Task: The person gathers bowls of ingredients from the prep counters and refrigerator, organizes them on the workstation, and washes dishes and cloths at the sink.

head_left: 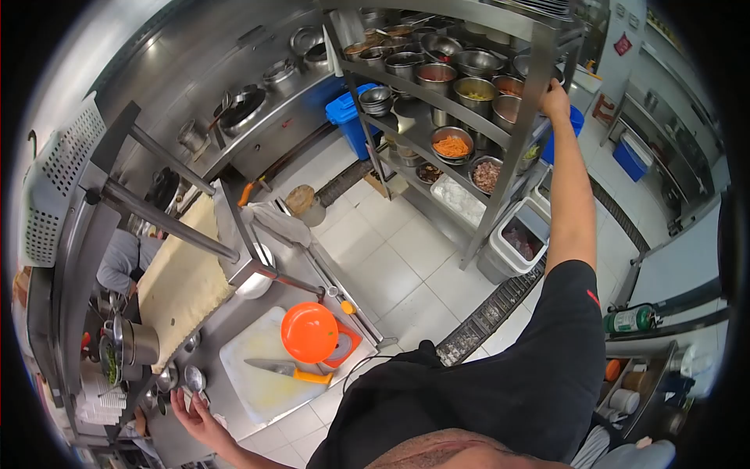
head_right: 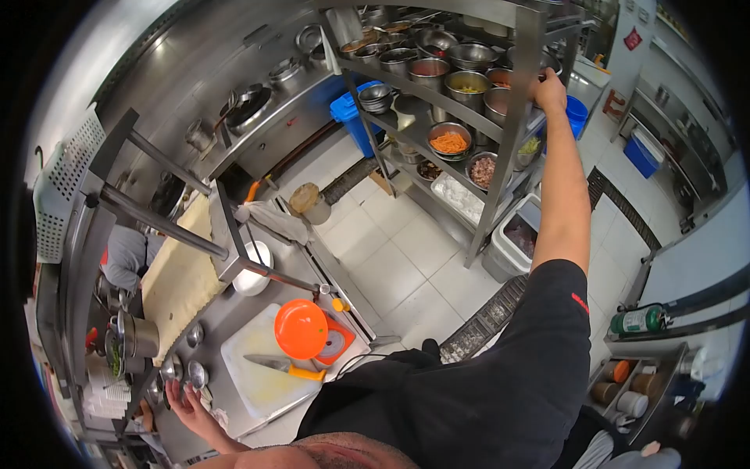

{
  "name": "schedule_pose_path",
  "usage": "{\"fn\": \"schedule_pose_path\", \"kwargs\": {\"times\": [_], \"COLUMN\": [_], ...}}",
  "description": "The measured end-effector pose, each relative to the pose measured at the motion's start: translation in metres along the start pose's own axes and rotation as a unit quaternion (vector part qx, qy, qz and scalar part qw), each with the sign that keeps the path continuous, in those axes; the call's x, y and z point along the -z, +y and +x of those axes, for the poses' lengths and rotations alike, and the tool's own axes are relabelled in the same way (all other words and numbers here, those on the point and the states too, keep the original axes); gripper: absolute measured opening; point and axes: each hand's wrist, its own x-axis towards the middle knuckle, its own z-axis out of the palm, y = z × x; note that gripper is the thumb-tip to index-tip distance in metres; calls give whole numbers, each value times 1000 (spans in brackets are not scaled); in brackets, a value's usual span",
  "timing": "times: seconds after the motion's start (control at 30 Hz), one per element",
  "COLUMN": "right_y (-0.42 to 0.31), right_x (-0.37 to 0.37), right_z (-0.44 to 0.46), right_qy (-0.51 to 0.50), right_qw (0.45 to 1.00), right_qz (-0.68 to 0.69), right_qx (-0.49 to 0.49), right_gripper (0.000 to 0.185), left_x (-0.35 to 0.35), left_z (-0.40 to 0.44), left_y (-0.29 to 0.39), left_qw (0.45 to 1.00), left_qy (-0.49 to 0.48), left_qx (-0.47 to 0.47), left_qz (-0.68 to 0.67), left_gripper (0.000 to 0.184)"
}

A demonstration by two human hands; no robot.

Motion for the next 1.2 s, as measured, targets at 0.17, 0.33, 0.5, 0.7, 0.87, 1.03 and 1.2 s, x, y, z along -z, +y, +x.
{"fn": "schedule_pose_path", "kwargs": {"times": [0.17, 0.33, 0.5, 0.7, 0.87, 1.03, 1.2], "right_y": [32, 35, 64, 26, 10, 6, 6], "right_x": [-38, -46, -86, -35, -7, 19, 50], "right_z": [44, 44, 48, 7, -7, -22, -42], "right_qy": [-10, -28, 99, -66, -119, -46, 149], "right_qw": [999, 996, 931, 983, 982, 989, 976], "right_qz": [-34, -46, 127, 56, 67, 99, 137], "right_qx": [31, 72, 327, 163, 134, 101, 84], "right_gripper": [62, 60, 17, 29, 41, 54, 43], "left_x": [16, 7, -5, -14, -21, -15, -6], "left_z": [-19, -19, -14, -15, -10, -11, -11], "left_y": [1, 12, 10, 7, 9, 4, -4], "left_qw": [998, 997, 998, 998, 999, 998, 998], "left_qy": [47, 62, 44, 23, 16, 26, 32], "left_qx": [42, 42, 42, 53, 46, 56, 49], "left_qz": [24, 31, 33, 19, 2, 2, -17], "left_gripper": [52, 52, 51, 50, 50, 50, 51]}}
